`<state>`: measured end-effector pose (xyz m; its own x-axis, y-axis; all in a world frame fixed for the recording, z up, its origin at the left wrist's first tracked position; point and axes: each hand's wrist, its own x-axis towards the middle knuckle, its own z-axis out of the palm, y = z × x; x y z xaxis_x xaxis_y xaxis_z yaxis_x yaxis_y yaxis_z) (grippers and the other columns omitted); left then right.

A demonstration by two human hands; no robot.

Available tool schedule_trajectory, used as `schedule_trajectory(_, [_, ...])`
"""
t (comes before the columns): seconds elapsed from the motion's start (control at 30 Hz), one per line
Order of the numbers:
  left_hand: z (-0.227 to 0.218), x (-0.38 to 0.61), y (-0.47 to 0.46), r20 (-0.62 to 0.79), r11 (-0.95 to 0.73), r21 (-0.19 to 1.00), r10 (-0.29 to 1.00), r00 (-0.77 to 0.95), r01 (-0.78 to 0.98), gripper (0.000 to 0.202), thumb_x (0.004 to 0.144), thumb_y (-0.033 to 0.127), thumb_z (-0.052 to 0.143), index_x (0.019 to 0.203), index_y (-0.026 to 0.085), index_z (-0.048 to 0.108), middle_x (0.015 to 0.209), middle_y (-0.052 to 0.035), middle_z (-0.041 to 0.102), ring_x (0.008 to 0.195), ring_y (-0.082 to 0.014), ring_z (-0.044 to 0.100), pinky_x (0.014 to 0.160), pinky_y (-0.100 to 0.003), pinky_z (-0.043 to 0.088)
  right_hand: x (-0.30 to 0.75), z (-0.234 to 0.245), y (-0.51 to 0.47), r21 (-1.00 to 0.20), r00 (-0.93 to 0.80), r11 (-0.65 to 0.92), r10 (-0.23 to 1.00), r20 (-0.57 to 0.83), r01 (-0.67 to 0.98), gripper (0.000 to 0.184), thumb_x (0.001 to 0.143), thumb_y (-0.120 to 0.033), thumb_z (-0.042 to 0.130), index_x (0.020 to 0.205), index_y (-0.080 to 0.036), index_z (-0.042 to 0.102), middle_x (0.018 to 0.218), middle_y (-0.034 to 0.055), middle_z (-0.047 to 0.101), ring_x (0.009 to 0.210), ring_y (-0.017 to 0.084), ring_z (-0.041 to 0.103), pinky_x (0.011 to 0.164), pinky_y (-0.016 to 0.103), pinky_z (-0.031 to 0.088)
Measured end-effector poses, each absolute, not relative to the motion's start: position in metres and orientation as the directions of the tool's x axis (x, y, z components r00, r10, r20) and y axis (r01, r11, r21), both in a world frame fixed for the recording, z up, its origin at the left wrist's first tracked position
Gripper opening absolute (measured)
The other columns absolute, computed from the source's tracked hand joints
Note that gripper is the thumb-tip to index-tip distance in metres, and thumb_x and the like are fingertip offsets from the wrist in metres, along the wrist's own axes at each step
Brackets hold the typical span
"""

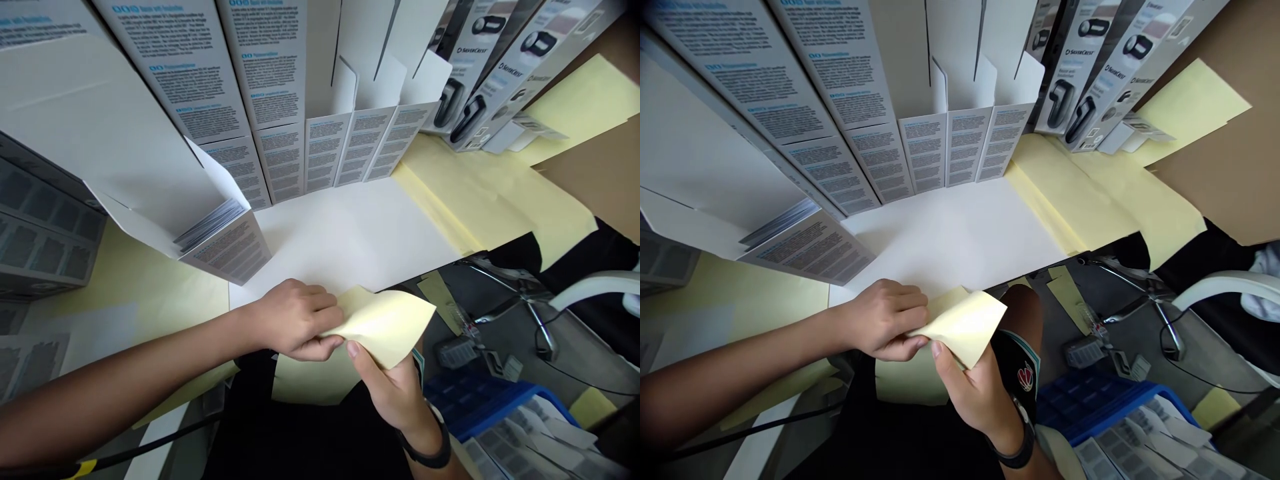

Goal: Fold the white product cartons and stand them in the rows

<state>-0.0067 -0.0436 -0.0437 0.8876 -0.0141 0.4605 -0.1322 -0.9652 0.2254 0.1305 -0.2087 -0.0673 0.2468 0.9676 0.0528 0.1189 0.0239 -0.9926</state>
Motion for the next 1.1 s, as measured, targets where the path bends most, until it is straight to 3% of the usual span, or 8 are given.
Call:
schedule_trajectory(0.2, [-0.044, -0.009, -0.04, 0.467, -0.982, 0.151, -0.026, 0.884, -0.109, 0.022, 0.091, 0.026, 0.04, 0.069, 0.021, 0.042, 0.06, 0.0011, 0.052, 0.052, -0.0144, 0.045, 0.045, -0.031, 0.025, 0.137, -0.071, -0.209, -0.958, 0.268, 0.092, 0.949, 0.167, 0.27, 0.033, 0.097, -0.021, 0.06, 0.128, -0.031, 0.069, 0.119, 0.0028, 0.075, 0.108, 0.022, 0.073, 0.095, 0.03, 0.06])
schedule_trajectory(0.43, [-0.043, -0.009, -0.041, 0.559, -0.99, 0.098, -0.031, 0.829, -0.103, 0.019, 0.083, 0.022, 0.044, 0.064, 0.021, 0.041, 0.055, 0.0021, 0.048, 0.048, -0.0139, 0.041, 0.045, -0.032, 0.025, 0.137, -0.066, -0.208, -0.942, 0.253, 0.137, 0.942, 0.219, 0.305, 0.034, 0.096, -0.017, 0.059, 0.124, -0.034, 0.069, 0.11, -0.0009, 0.077, 0.102, 0.02, 0.074, 0.086, 0.025, 0.06])
schedule_trajectory(0.67, [-0.042, -0.01, -0.039, 0.589, -0.997, 0.078, 0.036, 0.808, -0.013, 0.02, 0.077, 0.015, 0.048, 0.058, 0.021, 0.043, 0.05, 0.0027, 0.043, 0.046, -0.014, 0.036, 0.044, -0.032, 0.027, 0.14, -0.068, -0.212, -0.945, 0.255, 0.096, 0.95, 0.181, 0.312, 0.019, 0.096, -0.019, 0.059, 0.102, -0.027, 0.075, 0.069, -0.0013, 0.072, 0.08, 0.02, 0.074, 0.066, 0.024, 0.058])
schedule_trajectory(0.87, [-0.047, -0.01, -0.031, 0.583, -0.959, 0.284, 0.162, 0.796, -0.013, 0.014, 0.085, 0.02, 0.052, 0.073, 0.019, 0.058, 0.057, 0.0025, 0.053, 0.05, -0.0129, 0.042, 0.047, -0.03, 0.032, 0.146, -0.071, -0.211, -0.97, 0.292, 0.077, 0.946, 0.144, 0.23, 0.026, 0.097, -0.022, 0.058, 0.117, -0.03, 0.073, 0.098, 0.0005, 0.079, 0.092, 0.02, 0.076, 0.075, 0.023, 0.059])
schedule_trajectory(1.0, [-0.048, -0.01, -0.027, 0.533, -0.872, 0.49, 0.309, 0.788, 0.011, 0.012, 0.088, 0.018, 0.054, 0.077, 0.019, 0.056, 0.059, 0.0041, 0.053, 0.05, -0.0098, 0.043, 0.049, -0.025, 0.033, 0.155, -0.077, -0.208, -0.976, 0.327, 0.041, 0.939, 0.111, 0.213, 0.021, 0.097, -0.027, 0.06, 0.108, -0.026, 0.077, 0.097, 0.0021, 0.08, 0.093, 0.022, 0.076, 0.071, 0.022, 0.059])
schedule_trajectory(1.1, [-0.048, -0.01, -0.026, 0.511, -0.825, 0.565, 0.367, 0.777, 0.018, 0.013, 0.088, 0.015, 0.054, 0.076, 0.018, 0.054, 0.058, 0.0048, 0.051, 0.049, -0.0086, 0.043, 0.05, -0.023, 0.033, 0.162, -0.082, -0.208, -0.983, 0.342, 0.018, 0.936, 0.081, 0.182, 0.021, 0.096, -0.029, 0.062, 0.108, -0.024, 0.078, 0.096, 0.0034, 0.08, 0.092, 0.024, 0.076, 0.069, 0.023, 0.059])
